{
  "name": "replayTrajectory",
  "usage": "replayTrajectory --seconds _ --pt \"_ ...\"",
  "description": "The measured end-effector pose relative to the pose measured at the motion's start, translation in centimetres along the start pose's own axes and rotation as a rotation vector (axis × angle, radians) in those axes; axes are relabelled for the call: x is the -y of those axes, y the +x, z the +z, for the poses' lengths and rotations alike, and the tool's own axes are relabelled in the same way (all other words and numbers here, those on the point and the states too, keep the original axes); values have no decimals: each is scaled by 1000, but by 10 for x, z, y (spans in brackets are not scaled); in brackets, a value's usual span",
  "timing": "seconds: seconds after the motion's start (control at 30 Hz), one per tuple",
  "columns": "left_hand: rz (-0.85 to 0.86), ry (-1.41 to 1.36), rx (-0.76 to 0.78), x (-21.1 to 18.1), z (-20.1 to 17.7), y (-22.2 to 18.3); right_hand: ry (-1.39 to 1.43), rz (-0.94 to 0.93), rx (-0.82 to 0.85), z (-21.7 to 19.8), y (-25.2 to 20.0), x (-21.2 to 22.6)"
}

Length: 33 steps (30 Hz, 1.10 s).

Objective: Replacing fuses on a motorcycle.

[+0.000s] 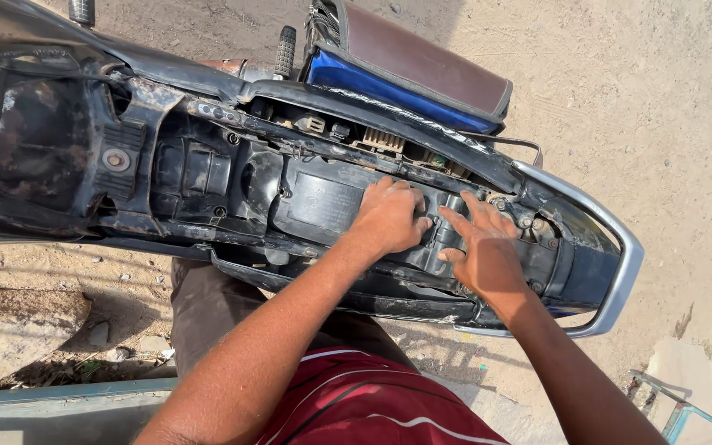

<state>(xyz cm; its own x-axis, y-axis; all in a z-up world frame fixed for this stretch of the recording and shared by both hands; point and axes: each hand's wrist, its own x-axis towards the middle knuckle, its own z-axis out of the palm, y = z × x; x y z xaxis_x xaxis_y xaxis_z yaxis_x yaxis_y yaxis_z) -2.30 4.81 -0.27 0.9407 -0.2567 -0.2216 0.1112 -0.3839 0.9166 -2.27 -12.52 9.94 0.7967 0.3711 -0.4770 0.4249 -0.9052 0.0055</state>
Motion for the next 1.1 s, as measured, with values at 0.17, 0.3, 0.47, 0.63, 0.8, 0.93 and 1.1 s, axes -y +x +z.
replayTrajectory --seconds 0.17,0.3,0.47,0.63,0.8,0.93,1.1 --pt "-136 242 139 -19 3 5 111 -14 -21 0 2 -5" --pt "-206 258 124 -21 11 12 102 -26 -2 -3 1 -5" --pt "-263 266 121 -23 14 16 110 -9 25 0 2 -8" --pt "-322 281 151 -36 14 13 53 34 64 0 2 -7" --pt "-335 259 161 -31 15 18 55 37 69 -2 -1 -3" --pt "-348 259 201 -27 16 19 57 47 104 -2 1 -2" --pt "-365 264 221 -32 14 19 32 75 159 -7 2 0"
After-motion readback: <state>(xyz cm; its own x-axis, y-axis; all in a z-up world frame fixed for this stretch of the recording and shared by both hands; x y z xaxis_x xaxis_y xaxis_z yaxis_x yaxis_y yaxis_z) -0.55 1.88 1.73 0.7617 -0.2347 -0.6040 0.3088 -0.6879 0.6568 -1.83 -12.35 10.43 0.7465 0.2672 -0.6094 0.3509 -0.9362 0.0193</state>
